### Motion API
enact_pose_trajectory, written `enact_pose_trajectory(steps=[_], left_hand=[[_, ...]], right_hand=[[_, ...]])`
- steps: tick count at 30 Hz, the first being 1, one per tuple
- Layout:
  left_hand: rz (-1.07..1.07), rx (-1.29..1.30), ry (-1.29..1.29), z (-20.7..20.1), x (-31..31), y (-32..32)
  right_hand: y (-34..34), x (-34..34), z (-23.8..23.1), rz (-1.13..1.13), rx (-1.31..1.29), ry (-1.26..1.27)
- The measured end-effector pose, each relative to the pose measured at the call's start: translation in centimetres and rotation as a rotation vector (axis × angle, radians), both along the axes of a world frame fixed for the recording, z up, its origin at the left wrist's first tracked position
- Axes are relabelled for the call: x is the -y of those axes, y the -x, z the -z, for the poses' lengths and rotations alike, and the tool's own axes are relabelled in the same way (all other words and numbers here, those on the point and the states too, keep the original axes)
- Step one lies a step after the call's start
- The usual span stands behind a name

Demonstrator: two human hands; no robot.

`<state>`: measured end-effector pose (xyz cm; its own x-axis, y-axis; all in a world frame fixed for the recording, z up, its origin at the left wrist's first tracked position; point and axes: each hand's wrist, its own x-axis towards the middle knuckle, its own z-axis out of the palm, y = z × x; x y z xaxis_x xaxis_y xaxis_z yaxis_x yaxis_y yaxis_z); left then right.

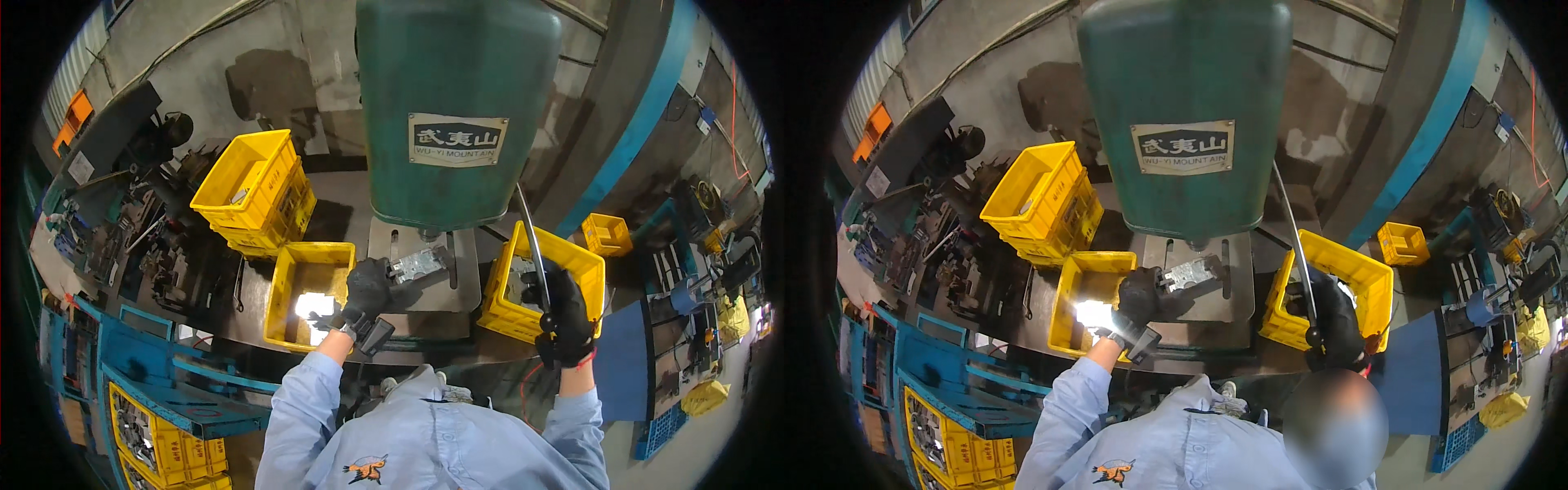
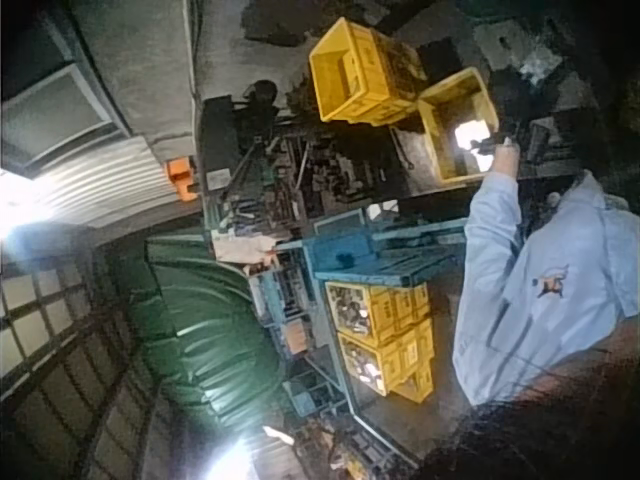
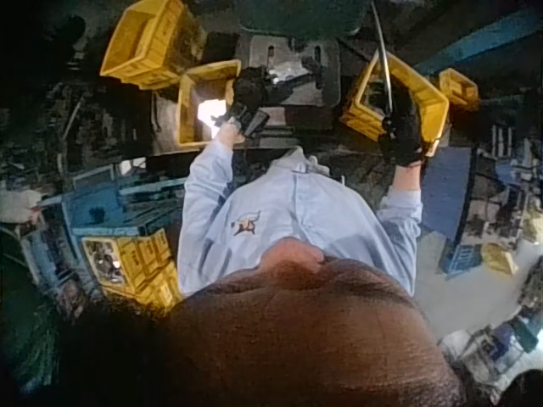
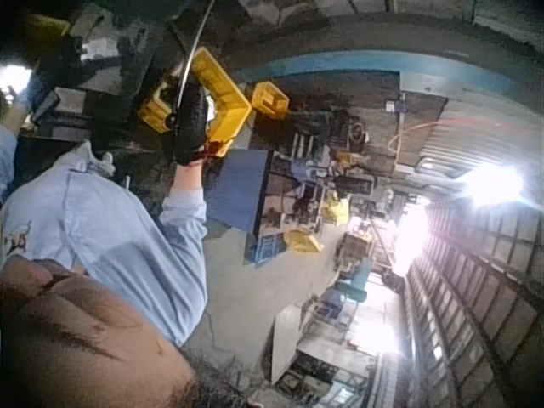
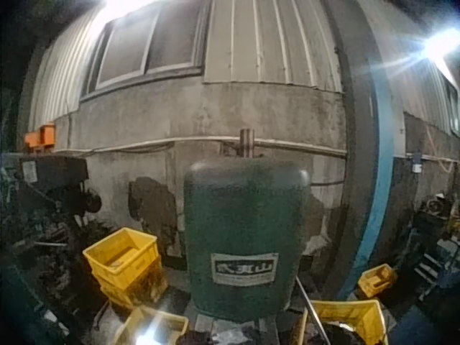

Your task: Operator uses a manual press machine to process small metal components, transferring them between bins.

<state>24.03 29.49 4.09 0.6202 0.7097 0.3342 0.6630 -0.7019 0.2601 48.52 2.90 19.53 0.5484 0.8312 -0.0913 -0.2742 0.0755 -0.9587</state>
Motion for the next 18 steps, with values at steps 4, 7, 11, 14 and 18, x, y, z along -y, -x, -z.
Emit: enact_pose_trajectory(steps=[4, 7, 11, 14, 18], left_hand=[[0.002, 0.04, 0.001, 0.6, -0.4, 0.0], [0.02, 0.069, -0.007, 0.2, -0.2, 0.2], [0.054, 0.111, -0.008, -0.3, -0.2, 0.3], [0.041, 0.124, 0.014, -0.5, -0.4, 0.0], [0.041, 0.076, 0.084, -0.3, -0.5, -0.1]], right_hand=[[0.8, -0.2, -0.6, -0.05, 0.265, 0.191], [0.1, -0.8, 1.1, -0.084, 0.215, 0.145], [-0.6, -1.5, 4.5, -0.05, 0.046, 0.144], [-1.2, -1.9, 6.6, -0.113, 0.164, 0.073], [-1.3, -3.1, 9.7, 0.095, 0.313, 0.226]])
